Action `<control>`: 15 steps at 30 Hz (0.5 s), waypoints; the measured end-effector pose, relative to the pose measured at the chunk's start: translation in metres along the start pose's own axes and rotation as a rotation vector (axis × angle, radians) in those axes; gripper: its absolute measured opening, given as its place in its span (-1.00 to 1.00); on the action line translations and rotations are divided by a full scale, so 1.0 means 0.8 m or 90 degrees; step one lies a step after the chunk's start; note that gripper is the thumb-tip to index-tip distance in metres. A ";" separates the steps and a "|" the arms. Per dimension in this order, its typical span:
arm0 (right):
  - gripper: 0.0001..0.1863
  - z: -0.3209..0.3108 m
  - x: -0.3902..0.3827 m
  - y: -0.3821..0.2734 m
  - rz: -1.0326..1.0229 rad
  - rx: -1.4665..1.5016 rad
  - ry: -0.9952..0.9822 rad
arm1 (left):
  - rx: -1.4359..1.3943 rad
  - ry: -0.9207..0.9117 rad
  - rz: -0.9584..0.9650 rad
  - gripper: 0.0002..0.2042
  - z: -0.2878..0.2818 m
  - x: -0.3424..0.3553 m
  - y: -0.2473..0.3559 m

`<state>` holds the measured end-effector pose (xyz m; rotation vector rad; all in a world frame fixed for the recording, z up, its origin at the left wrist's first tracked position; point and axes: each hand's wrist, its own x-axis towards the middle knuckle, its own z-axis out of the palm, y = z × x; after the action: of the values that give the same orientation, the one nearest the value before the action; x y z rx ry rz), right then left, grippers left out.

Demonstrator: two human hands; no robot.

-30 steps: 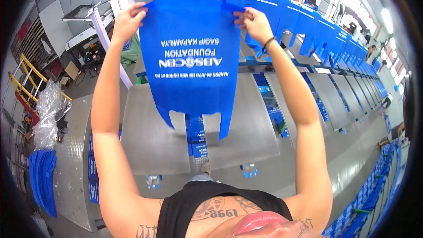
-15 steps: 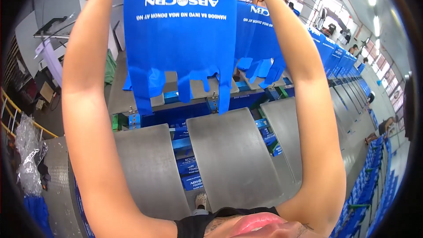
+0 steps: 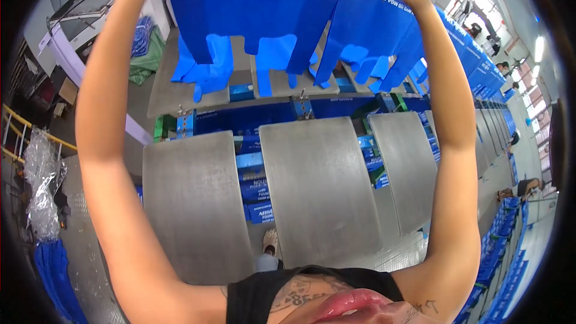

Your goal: Placing and collecting blue reusable bags on screen printing boards at a series of stations.

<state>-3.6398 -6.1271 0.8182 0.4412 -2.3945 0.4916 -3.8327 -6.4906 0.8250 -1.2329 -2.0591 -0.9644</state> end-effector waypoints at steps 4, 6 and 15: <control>-0.76 -0.005 -0.276 -0.059 0.098 0.117 -0.065 | 0.087 0.164 0.071 -0.91 0.105 -0.311 0.143; -0.79 0.026 -0.439 -0.064 0.370 0.169 -0.200 | 0.100 -0.008 -0.147 -0.87 0.160 -0.503 0.173; -0.36 0.122 -0.860 -0.239 0.342 0.141 -0.569 | -0.181 -0.203 -0.529 -0.78 0.223 -0.791 0.502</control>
<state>-3.1041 -6.2100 0.3435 0.0897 -3.3625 0.9544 -3.2160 -6.5382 0.3653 -0.6476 -2.8480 -1.5375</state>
